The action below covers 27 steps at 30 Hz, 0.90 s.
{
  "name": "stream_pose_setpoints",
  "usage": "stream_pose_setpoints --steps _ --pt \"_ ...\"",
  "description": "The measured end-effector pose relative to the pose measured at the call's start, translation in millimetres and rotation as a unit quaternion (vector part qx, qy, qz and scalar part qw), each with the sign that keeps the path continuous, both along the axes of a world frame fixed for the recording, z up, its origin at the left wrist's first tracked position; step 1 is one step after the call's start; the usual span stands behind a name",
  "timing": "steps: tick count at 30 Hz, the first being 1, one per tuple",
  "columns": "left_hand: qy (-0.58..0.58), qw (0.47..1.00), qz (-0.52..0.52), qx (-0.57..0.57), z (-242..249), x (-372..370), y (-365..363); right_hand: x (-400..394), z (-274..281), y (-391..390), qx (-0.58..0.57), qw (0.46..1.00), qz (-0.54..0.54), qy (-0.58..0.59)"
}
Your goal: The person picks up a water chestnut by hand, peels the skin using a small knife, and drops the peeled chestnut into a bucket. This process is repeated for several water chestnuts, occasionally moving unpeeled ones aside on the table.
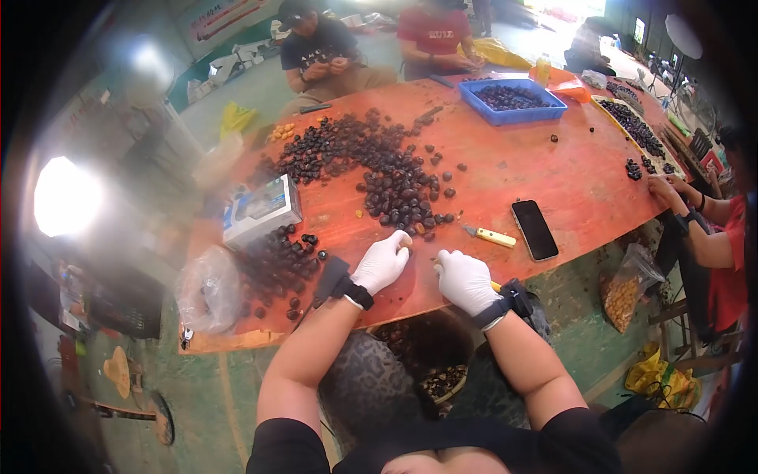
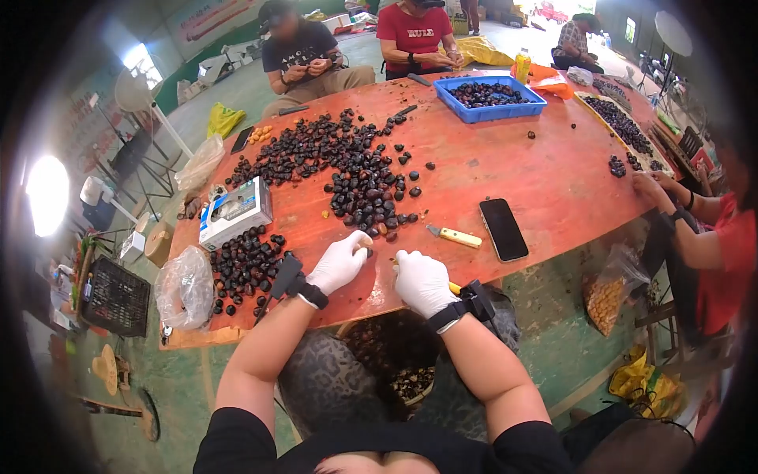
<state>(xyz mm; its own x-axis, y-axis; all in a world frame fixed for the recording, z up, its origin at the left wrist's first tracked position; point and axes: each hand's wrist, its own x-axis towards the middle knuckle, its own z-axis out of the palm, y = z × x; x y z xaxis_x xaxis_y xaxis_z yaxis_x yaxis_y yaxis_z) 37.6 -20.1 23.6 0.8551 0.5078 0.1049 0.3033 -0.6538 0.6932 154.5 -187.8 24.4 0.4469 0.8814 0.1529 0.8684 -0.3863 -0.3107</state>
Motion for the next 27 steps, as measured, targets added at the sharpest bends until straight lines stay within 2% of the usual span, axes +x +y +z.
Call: stream_pose_setpoints --steps 1,4,5,8,12,15,18,24,27 --pt "0.004 0.991 -0.014 -0.133 6.9 -6.2 -1.6 -1.1 -0.1 0.1 0.005 1.0 0.001 -0.002" --pt "0.003 0.99 -0.072 -0.117 0.6 -13.4 1.3 -7.1 -3.8 2.6 0.023 0.999 0.022 -0.02" --pt "0.011 0.994 -0.078 -0.071 0.9 -13.2 0.6 -9.5 -2.6 2.9 0.024 0.999 0.027 -0.021" --pt "0.032 0.996 -0.088 -0.001 8.4 -14.2 -8.8 -13.7 -0.7 2.0 0.029 0.999 0.035 -0.024" --pt "0.015 0.997 -0.075 -0.025 2.1 -13.9 -5.4 -13.0 -3.2 3.2 0.047 0.998 0.035 -0.024" --pt "0.018 0.994 -0.1 0.05 -2.3 -16.4 -2.6 -12.4 -3.3 3.6 0.046 0.997 0.041 -0.036" --pt "0.027 0.995 -0.073 -0.062 -9.1 -15.0 3.8 -12.7 -3.4 6.1 0.054 0.995 0.062 -0.052" --pt "0.026 0.993 -0.053 -0.103 -3.8 -15.0 2.5 -16.5 -4.9 18.9 0.038 0.993 0.079 -0.078" --pt "0.031 0.996 -0.052 -0.069 -9.3 -13.7 4.9 -11.0 -6.2 15.9 0.013 0.993 0.08 -0.087"
